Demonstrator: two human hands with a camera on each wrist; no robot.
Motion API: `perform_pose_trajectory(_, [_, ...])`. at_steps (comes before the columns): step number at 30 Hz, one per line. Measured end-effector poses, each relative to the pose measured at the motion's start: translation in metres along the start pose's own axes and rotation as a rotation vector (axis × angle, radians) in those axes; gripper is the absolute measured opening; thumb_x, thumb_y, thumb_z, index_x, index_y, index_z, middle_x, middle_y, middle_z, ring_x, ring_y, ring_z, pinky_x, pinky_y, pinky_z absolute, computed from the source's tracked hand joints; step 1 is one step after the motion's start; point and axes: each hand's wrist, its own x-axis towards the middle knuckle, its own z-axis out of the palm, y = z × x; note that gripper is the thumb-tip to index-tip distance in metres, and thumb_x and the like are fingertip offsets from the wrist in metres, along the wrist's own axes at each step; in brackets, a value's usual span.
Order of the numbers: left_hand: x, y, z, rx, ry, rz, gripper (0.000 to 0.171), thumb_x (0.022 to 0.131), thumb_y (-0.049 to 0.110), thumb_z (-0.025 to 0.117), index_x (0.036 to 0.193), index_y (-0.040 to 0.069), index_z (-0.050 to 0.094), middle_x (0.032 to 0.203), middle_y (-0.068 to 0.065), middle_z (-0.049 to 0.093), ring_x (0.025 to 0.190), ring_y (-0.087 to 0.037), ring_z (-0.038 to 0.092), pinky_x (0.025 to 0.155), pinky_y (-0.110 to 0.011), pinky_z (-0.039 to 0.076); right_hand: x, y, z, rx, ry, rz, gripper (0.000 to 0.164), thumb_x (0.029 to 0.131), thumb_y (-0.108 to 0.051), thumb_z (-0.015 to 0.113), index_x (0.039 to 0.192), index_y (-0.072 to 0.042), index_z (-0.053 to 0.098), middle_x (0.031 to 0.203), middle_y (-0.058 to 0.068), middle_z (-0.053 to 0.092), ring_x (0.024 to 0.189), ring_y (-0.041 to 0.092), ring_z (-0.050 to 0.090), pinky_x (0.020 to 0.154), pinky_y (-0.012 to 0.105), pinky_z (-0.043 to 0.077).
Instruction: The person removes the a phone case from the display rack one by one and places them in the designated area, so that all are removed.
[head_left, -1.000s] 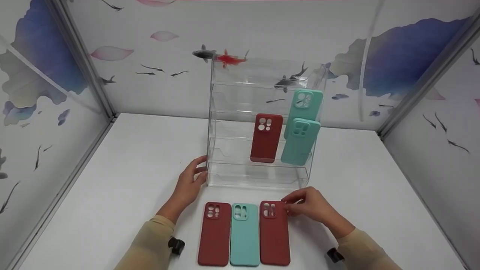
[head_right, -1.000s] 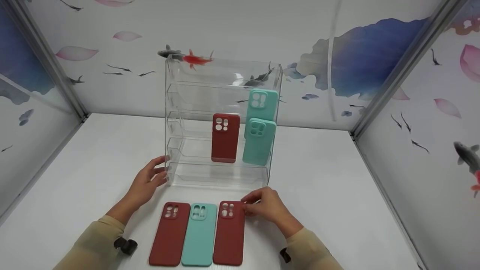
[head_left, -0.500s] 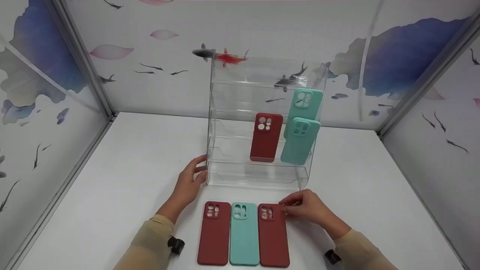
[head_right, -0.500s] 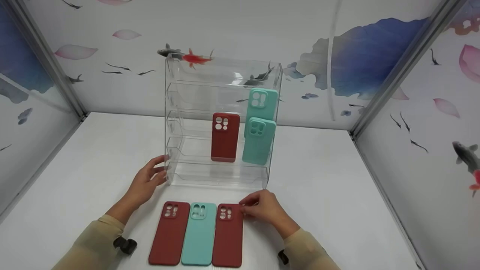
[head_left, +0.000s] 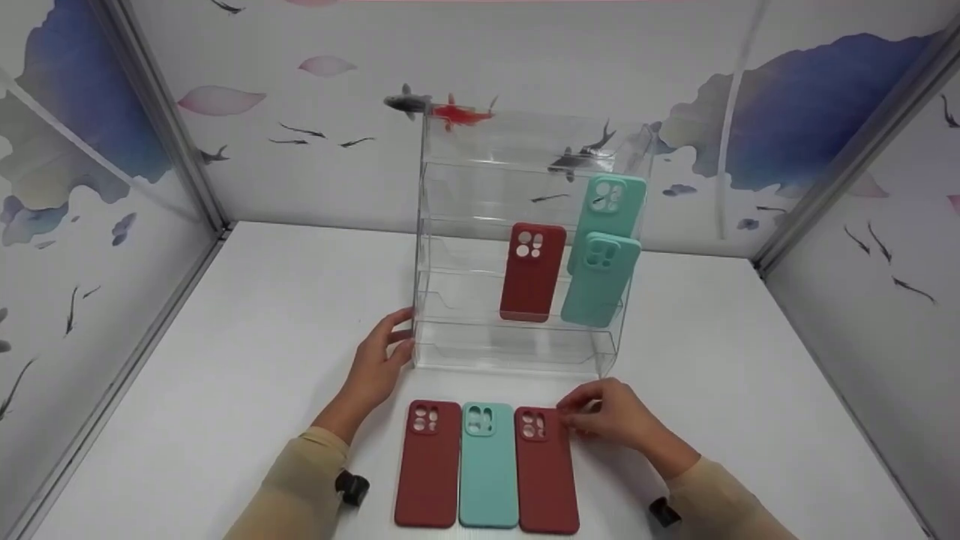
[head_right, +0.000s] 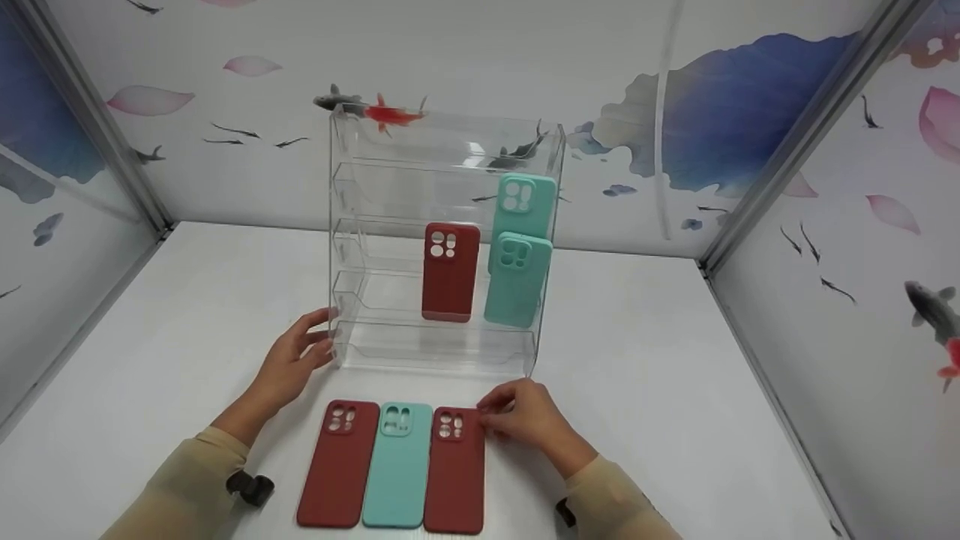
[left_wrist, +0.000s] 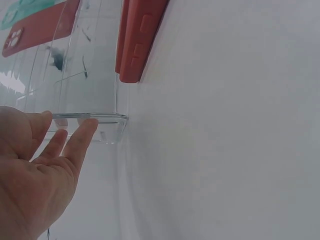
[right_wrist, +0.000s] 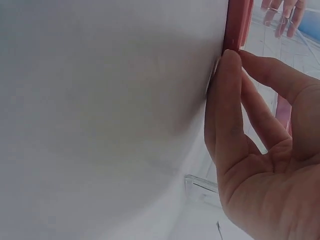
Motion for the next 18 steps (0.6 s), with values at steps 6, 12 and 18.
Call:
perform_pose_trajectory(6, [0.0, 0.0, -0.001, -0.01, 0.0, -0.002, 0.05, 0.107, 0.01, 0.055, 0.155, 0.015, 0.043, 0.159, -0.007, 0.047, 0.138, -0.029, 0.055, 0.11, -0.045, 0.056, 0.001, -0.012, -0.019, 0.002, 0.083, -0.008, 0.022, 0.09, -0.019, 0.081, 0.108, -0.007, 0.079, 0.096, 0.008, 0.074, 0.071, 0.022, 0.071, 0.062, 0.029, 0.065])
perform_pose_trajectory(12, [0.0, 0.0, -0.001, -0.026, -0.005, -0.011, 0.049, 0.107, 0.011, 0.055, 0.155, 0.015, 0.043, 0.159, -0.007, 0.046, 0.139, -0.029, 0.055, 0.11, -0.042, 0.056, 0.003, -0.035, -0.051, -0.039, 0.27, -0.016, 0.019, 0.093, -0.023, 0.08, 0.108, -0.011, 0.079, 0.099, 0.005, 0.076, 0.079, 0.023, 0.071, 0.065, 0.025, 0.065])
perform_pose_trajectory(18, [0.0, 0.0, 0.0, -0.009, -0.002, -0.016, 0.049, 0.107, 0.011, 0.055, 0.155, 0.017, 0.044, 0.159, -0.005, 0.047, 0.138, -0.028, 0.056, 0.109, -0.042, 0.056, 0.008, -0.055, -0.085, -0.09, 0.511, -0.147, 0.022, 0.096, -0.026, 0.077, 0.111, -0.01, 0.077, 0.104, 0.008, 0.075, 0.086, 0.021, 0.07, 0.067, 0.018, 0.063])
